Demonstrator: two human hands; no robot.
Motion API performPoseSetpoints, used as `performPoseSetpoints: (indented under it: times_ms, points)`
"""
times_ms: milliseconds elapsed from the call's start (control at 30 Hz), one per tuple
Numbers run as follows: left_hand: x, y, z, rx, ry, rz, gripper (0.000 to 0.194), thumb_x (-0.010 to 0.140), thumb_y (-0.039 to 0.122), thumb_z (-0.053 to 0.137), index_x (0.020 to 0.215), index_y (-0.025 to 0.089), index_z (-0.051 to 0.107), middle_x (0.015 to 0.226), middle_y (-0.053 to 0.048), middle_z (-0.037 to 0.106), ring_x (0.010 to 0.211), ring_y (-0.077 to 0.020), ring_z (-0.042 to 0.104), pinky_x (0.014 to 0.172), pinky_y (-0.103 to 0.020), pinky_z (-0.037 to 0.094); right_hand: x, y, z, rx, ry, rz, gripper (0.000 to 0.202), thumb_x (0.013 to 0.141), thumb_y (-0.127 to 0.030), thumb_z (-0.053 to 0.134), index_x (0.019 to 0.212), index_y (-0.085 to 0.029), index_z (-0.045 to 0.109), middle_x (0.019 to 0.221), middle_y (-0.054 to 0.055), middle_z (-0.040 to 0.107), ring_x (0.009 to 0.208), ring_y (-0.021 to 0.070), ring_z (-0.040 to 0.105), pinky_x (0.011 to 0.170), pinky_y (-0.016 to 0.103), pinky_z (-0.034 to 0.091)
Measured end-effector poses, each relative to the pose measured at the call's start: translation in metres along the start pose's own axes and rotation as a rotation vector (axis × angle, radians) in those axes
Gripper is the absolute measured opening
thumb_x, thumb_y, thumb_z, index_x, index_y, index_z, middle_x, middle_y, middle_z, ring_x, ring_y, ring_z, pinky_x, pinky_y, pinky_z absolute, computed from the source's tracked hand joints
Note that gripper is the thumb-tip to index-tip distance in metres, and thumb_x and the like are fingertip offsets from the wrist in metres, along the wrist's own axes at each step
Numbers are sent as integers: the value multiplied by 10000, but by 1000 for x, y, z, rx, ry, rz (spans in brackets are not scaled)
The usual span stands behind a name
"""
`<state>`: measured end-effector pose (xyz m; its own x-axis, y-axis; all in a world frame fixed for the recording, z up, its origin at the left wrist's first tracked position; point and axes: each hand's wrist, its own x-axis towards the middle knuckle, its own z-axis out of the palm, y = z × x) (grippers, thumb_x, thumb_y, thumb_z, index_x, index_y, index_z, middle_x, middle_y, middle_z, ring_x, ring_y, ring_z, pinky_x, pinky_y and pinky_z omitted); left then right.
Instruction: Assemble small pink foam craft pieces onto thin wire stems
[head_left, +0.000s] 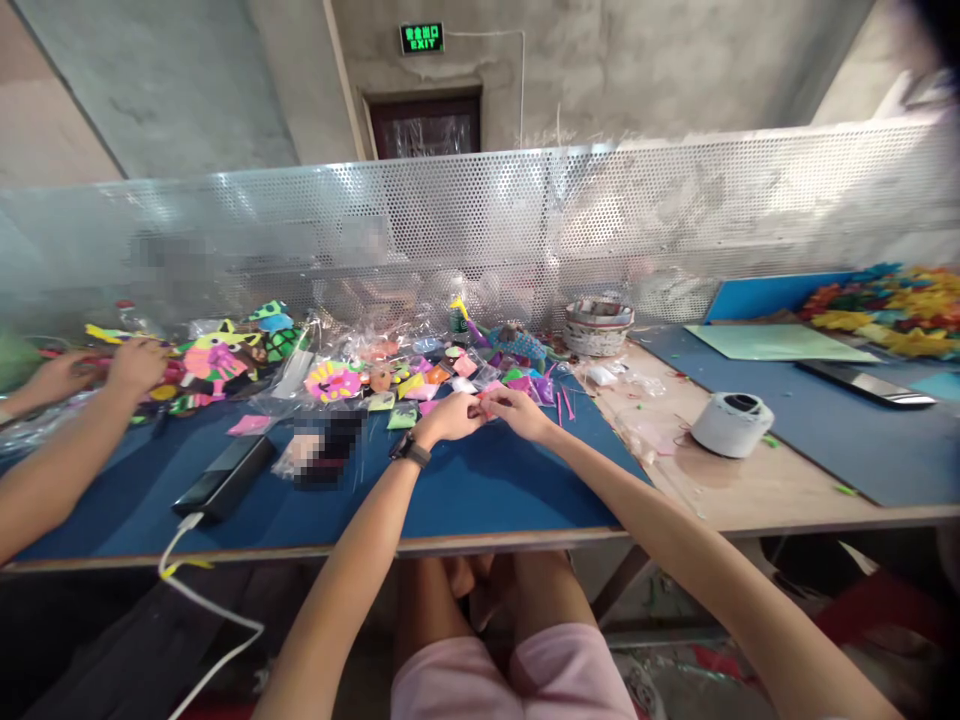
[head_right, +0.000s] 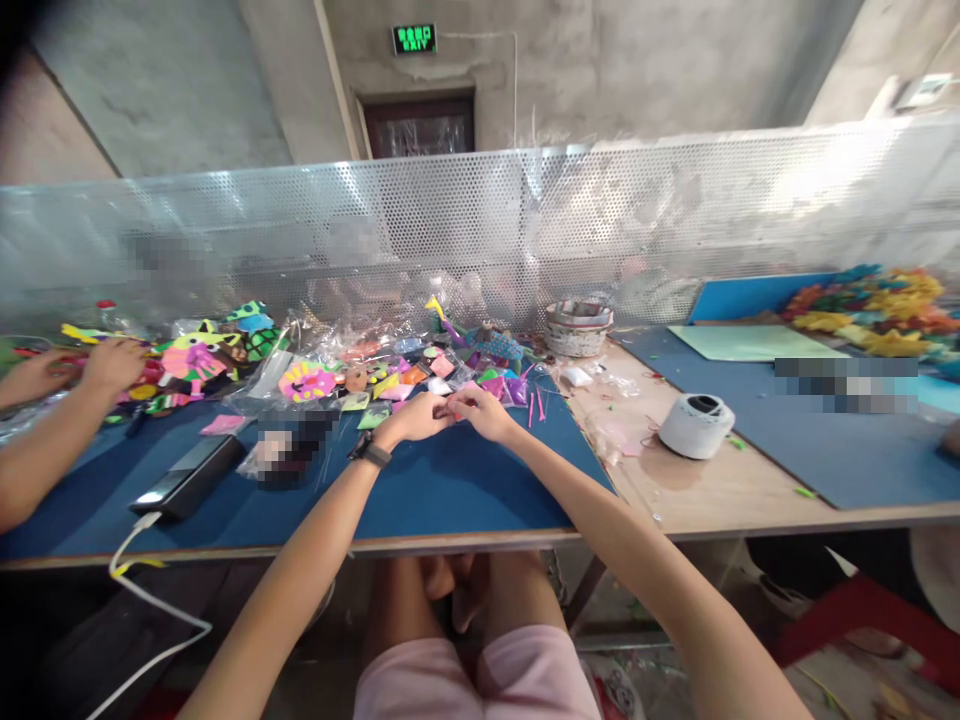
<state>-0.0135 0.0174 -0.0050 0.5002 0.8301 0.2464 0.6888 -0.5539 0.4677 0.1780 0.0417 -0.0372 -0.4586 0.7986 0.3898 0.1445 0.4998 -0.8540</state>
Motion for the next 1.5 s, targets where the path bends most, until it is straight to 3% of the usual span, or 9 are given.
performPoseSetpoints:
  times_ms: [200, 367, 567, 800, 967, 1100, 1200, 1333, 1500]
  points:
    - [-2, 9, -1, 125, 13, 31, 139, 823, 250, 586, 716, 173, 630, 636, -18, 591, 561, -137, 488, 539, -277, 273, 4, -3, 3, 408, 33, 449, 206, 783, -357, 702, 810, -153, 691, 763, 46, 680, 685, 131, 612, 546, 203, 443]
    - [-2, 15, -1, 181, 48, 26, 180, 820, 275, 617, 671, 174, 626, 622, -29, 578, 547, -138, 463, 545, -286, 273, 6, -13, -4, 482, -1, 553, 194, 773, -326, 715, 716, -147, 667, 699, 56, 672, 581, 107, 564, 519, 207, 453]
    - [-3, 12, -6, -88, -33, 51, 203, 823, 306, 591, 752, 135, 676, 628, -7, 573, 550, -118, 439, 545, -253, 301, 3, -21, -8, 320, -113, 216, 329, 785, -478, 733, 810, -157, 663, 721, 16, 673, 674, 128, 625, 672, 250, 515]
    - [-3, 2, -4, -152, -103, -41, 167, 728, 271, 601, 655, 130, 653, 562, 29, 512, 526, -101, 397, 526, -249, 261, -8, -27, -11, 14, -195, -37, 376, 826, -525, 681, 902, -157, 699, 834, 57, 720, 654, 151, 647, 577, 251, 486]
    - [-5, 1, -4, -111, -78, -50, 210, 700, 275, 590, 537, 148, 547, 510, 45, 413, 509, -91, 338, 515, -255, 228, -8, -23, -14, -199, -148, -156, 309, 867, -441, 644, 1002, -177, 733, 943, 67, 738, 725, 163, 666, 658, 271, 518]
    - [-7, 3, -4, -109, -68, -35, 238, 700, 266, 587, 510, 157, 492, 507, 45, 394, 509, -87, 323, 513, -257, 223, -8, -21, -17, -366, -79, -283, 379, 864, -364, 666, 1206, -203, 664, 1105, 91, 717, 938, 210, 677, 833, 329, 532]
    - [-8, 6, -2, -109, -40, -30, 255, 714, 285, 601, 519, 156, 499, 510, 38, 421, 519, -90, 343, 516, -253, 241, -10, -23, -20, -474, -124, -398, 309, 931, -329, 588, 1217, -233, 657, 1198, 92, 687, 1088, 236, 641, 957, 382, 497]
    - [-9, 11, -2, -112, -45, -13, 266, 744, 324, 615, 557, 149, 543, 530, 29, 474, 532, -95, 374, 524, -249, 256, -13, -30, -20, -558, -147, -414, 319, 969, -311, 526, 1265, -246, 626, 1243, 104, 663, 1143, 260, 618, 983, 422, 485]
    - [-10, 12, -3, -98, -39, 24, 393, 753, 361, 642, 496, 167, 417, 495, 58, 325, 512, -78, 270, 516, -258, 208, -15, -35, -17, -466, -158, -419, 360, 1026, -271, 387, 1311, -226, 602, 1180, 104, 693, 1063, 227, 651, 926, 375, 504]
